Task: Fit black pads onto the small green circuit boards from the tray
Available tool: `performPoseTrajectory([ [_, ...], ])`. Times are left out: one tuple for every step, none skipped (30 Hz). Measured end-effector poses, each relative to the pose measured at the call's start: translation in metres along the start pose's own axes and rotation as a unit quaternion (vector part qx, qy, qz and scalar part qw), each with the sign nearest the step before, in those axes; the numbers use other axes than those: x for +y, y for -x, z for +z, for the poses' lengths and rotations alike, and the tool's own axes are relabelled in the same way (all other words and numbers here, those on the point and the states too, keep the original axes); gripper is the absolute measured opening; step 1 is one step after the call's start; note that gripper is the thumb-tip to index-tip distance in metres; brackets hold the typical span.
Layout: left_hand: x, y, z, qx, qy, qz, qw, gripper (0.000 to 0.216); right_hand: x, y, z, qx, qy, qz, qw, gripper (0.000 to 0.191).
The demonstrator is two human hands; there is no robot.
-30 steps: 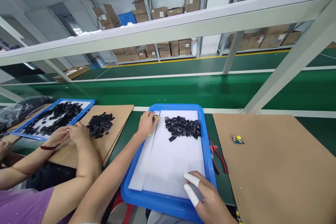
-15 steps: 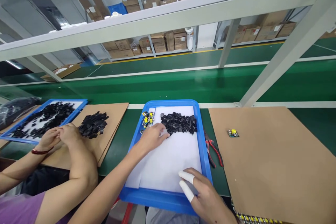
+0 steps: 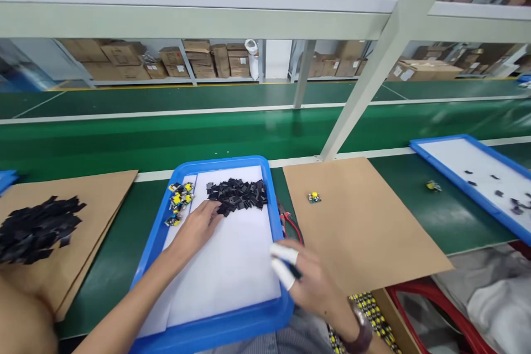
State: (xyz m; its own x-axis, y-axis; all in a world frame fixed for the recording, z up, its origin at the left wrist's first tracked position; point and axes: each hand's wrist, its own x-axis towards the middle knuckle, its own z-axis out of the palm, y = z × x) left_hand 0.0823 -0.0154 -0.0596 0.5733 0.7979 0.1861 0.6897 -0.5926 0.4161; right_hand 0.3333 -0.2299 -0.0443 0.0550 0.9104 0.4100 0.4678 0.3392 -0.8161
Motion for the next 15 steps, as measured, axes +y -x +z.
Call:
performPoseTrajectory([
  [-0.002, 0.001, -0.001, 0.000, 0.003, 0.001, 1.000, 0.027, 0.010, -0.005, -0.015, 0.026, 0.038, 0.013, 0.999, 0.033],
  [-0.003, 0.002, -0.001, 0.001, 0.006, 0.002, 1.000, 0.028, 0.022, -0.010, -0.030, 0.052, 0.081, 0.044, 0.994, 0.033],
  [-0.004, 0.003, -0.001, 0.003, 0.009, 0.001, 1.000, 0.028, 0.035, -0.015, -0.044, 0.070, 0.128, 0.074, 0.986, 0.035],
  [-0.004, 0.003, -0.001, 0.005, 0.012, 0.001, 1.000, 0.029, 0.050, -0.020, -0.058, 0.077, 0.180, 0.089, 0.977, 0.039],
  [-0.003, 0.002, 0.000, 0.007, 0.014, 0.000, 1.000, 0.029, 0.064, -0.025, -0.069, 0.074, 0.231, 0.087, 0.966, 0.042],
  [-0.002, 0.002, 0.000, 0.009, 0.017, -0.001, 1.000, 0.029, 0.079, -0.029, -0.079, 0.073, 0.249, 0.087, 0.962, 0.043],
  [-0.001, 0.001, 0.001, 0.010, 0.019, -0.002, 1.000, 0.029, 0.092, -0.033, -0.087, 0.067, 0.257, 0.086, 0.960, 0.044],
  [0.001, 0.000, 0.001, 0.010, 0.022, -0.003, 1.000, 0.029, 0.104, -0.037, -0.093, 0.059, 0.261, 0.084, 0.960, 0.045],
  [0.003, -0.001, 0.000, 0.008, 0.025, -0.004, 1.000, 0.029, 0.114, -0.040, -0.098, 0.050, 0.260, 0.083, 0.961, 0.044],
  [0.004, -0.001, -0.002, 0.006, 0.029, -0.006, 1.000, 0.029, 0.122, -0.042, -0.101, 0.041, 0.257, 0.082, 0.962, 0.043],
  [0.005, 0.001, -0.005, 0.004, 0.033, -0.010, 0.999, 0.028, 0.127, -0.045, -0.103, 0.035, 0.255, 0.081, 0.963, 0.041],
  [0.007, 0.003, -0.009, 0.003, 0.036, -0.015, 0.999, 0.028, 0.130, -0.046, -0.104, 0.032, 0.252, 0.081, 0.964, 0.038],
  [0.009, 0.008, -0.014, 0.004, 0.040, -0.024, 0.999, 0.027, 0.129, -0.047, -0.104, 0.035, 0.249, 0.081, 0.964, 0.035],
  [0.013, 0.014, -0.020, 0.007, 0.044, -0.034, 0.998, 0.027, 0.125, -0.047, -0.101, 0.040, 0.245, 0.081, 0.965, 0.033],
  [0.019, 0.021, -0.025, 0.012, 0.044, -0.043, 0.998, 0.028, 0.118, -0.046, -0.097, 0.049, 0.241, 0.081, 0.966, 0.032],
])
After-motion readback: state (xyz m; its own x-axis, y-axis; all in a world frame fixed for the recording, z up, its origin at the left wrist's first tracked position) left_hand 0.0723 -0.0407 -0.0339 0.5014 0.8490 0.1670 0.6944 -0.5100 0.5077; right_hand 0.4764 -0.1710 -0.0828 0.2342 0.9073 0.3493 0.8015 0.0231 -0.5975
